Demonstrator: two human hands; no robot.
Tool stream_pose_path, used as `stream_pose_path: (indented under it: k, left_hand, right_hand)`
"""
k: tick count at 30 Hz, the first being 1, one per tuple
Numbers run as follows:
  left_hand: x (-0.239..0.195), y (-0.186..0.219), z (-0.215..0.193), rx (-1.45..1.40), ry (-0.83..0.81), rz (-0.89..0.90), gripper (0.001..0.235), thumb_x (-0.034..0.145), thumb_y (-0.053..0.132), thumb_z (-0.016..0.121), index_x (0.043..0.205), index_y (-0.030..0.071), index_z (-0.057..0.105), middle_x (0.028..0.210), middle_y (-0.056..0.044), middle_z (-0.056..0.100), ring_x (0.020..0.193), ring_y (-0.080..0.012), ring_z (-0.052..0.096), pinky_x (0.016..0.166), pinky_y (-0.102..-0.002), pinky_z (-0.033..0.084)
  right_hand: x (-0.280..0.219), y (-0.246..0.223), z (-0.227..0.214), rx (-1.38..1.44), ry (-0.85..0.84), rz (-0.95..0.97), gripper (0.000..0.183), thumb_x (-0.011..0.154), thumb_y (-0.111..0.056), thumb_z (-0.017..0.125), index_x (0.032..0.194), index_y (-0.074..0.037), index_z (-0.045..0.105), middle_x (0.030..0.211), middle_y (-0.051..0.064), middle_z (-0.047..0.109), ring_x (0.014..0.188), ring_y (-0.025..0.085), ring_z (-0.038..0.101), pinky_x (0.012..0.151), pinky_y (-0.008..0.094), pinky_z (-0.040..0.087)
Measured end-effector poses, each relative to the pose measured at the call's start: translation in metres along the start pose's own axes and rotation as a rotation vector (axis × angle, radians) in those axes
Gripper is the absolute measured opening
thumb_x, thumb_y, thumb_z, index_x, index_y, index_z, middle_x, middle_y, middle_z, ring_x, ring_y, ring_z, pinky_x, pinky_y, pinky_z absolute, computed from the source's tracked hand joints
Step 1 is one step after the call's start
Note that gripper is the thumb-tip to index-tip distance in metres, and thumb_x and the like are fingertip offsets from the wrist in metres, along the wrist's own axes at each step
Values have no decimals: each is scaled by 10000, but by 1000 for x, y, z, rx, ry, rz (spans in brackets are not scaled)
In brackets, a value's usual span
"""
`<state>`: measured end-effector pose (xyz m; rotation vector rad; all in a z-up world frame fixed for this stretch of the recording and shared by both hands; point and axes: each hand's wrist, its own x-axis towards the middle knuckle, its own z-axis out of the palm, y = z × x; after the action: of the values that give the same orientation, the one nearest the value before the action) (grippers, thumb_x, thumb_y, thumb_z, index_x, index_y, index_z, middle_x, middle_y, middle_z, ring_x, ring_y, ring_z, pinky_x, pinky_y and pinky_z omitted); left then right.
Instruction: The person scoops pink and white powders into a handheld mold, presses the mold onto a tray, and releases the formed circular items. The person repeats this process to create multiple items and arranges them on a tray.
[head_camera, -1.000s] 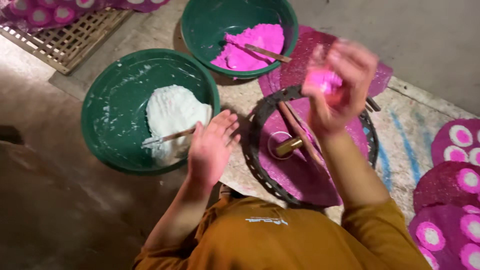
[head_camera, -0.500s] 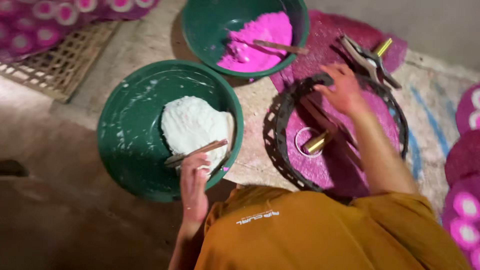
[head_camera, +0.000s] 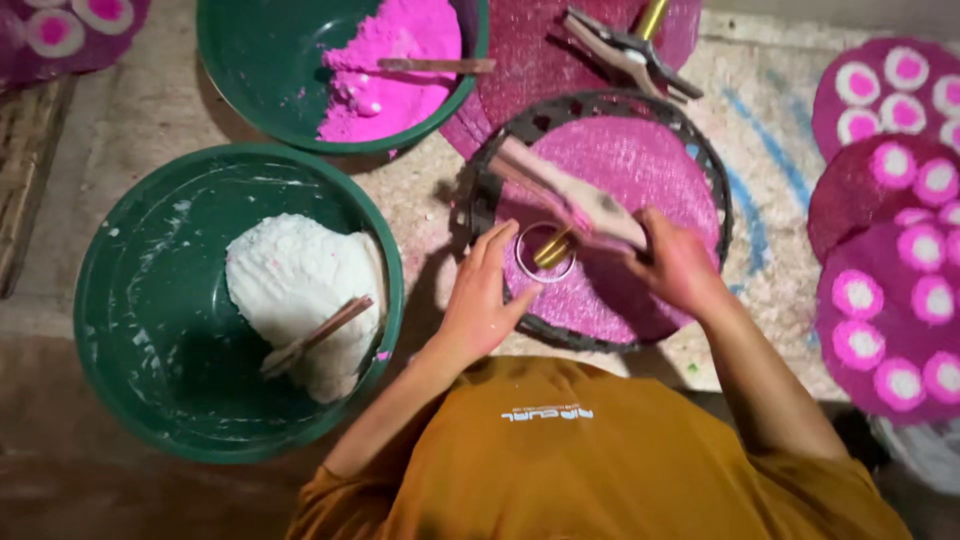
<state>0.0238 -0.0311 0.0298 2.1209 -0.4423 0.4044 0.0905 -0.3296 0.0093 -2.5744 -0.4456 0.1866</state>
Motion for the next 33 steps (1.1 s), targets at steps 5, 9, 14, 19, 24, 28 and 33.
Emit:
stream_pose_path:
  k: [5,9,14,19,24,28,33]
  left_hand:
    - [27,34,-17,-286,-297,-25,510,786,203,784,1239,29,631,1183,-196,708,1122,-358,689,949,-436,538]
    - [38,60,-71,-539,-404,320,588,772,221,736,1296,58,525,1147,-237,662,1087,-372,654,908,-443,521]
    - [27,105,-134,-61,-808,200,643,571,284,775,1174,137,609,801,-98,740,758,-349,712,606,-435,538]
    - [-31,146,-154,200,-717,-85,322,991,337,566,1275,188,594,660,-108,643,585,-313,671,483,-470,487]
    - [-97,100,-175,49,-586,-290,348,951,319,604,1249,138,608,798,-89,655,717,-279,660,596,-439,490]
    - [-133,24,-218,-472,-444,-568,430,910,282,671,1297,109,602,999,-77,661,908,-242,643,763,-406,496]
    - [-133,-53,-186,-1397,-235,-564,549,859,237,756,1357,73,594,1250,-63,670,1147,-196,621,972,-364,503]
  right_hand:
    - [-40,-70,-49,-3,-177,-390,664,777,-448,794,1161,16,514,916,232,703,802,443,687,637,493,536]
    - [1,-139,-102,162,-208,-1130,546,927,-534,683,1038,-24,521,934,167,671,812,368,679,692,450,537]
    - [35,-180,-117,302,-694,-1326,483,1004,-498,608,944,-20,572,823,141,574,739,363,620,628,458,472]
    - [18,-181,-91,482,-1145,-1146,410,1103,-369,609,903,-19,535,824,139,560,785,391,622,667,481,443]
    - [21,-183,-78,645,-1227,-1065,358,1099,-345,594,935,-32,544,793,126,571,754,379,647,649,473,457]
    - [60,-198,-104,244,-509,-1309,253,900,-365,659,839,-136,571,677,36,544,586,221,588,541,383,423]
    - [151,-221,-106,-625,344,-1680,120,871,-137,743,953,-146,656,696,-10,617,600,162,612,526,315,450]
